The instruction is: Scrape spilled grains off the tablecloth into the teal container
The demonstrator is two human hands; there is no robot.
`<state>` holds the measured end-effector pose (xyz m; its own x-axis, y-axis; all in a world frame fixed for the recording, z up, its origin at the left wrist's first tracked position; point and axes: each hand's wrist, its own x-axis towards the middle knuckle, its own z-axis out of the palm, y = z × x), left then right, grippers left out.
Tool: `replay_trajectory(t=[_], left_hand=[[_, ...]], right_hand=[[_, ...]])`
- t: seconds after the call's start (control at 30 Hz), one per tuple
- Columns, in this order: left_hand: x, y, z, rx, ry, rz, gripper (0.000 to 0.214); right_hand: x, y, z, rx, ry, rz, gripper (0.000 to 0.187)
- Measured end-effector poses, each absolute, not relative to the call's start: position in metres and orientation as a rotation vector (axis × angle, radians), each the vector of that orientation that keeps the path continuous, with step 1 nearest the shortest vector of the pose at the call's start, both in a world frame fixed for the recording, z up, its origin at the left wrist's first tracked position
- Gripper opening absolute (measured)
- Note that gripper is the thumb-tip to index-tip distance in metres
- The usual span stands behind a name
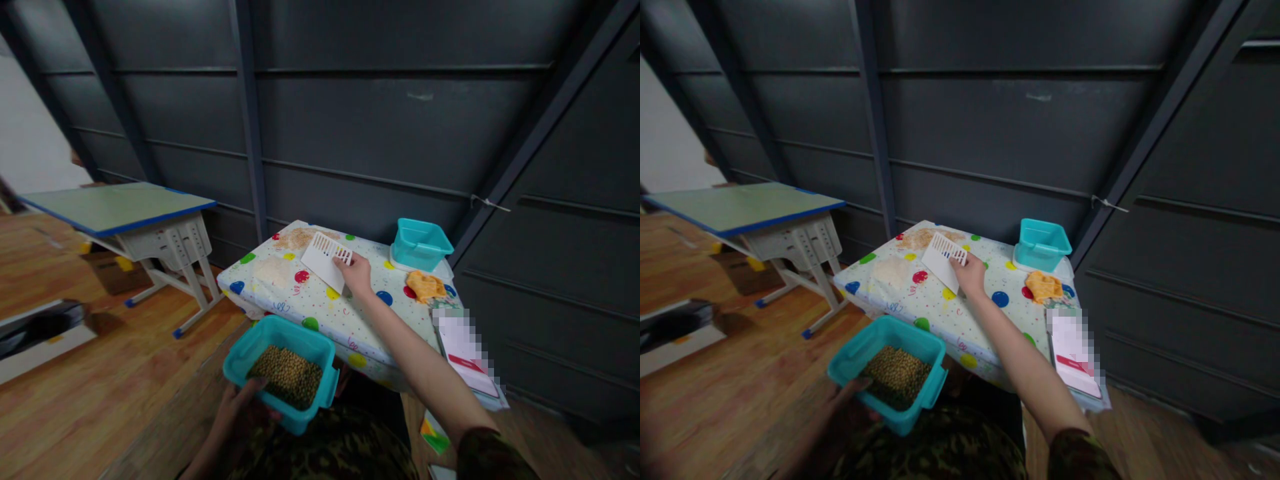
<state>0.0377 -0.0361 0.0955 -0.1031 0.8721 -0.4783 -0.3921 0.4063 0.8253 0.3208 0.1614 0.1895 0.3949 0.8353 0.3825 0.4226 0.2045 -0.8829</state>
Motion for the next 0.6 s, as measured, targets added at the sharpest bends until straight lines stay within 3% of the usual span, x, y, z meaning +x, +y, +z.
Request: replay_trajectory(t=[0.37, 0.6], left_hand=[[0.043, -0.038, 0.098, 0.527, 1.306, 1.155, 0.05], [0.04, -0.033, 0.087, 0.457, 1.232, 1.142, 0.053]], right_hand=[[0.306, 0.153, 0.189, -1.437, -1.324, 0.401, 0.017], [0.301, 0.157, 0.194, -1.379, -1.376, 0.368, 0.019]])
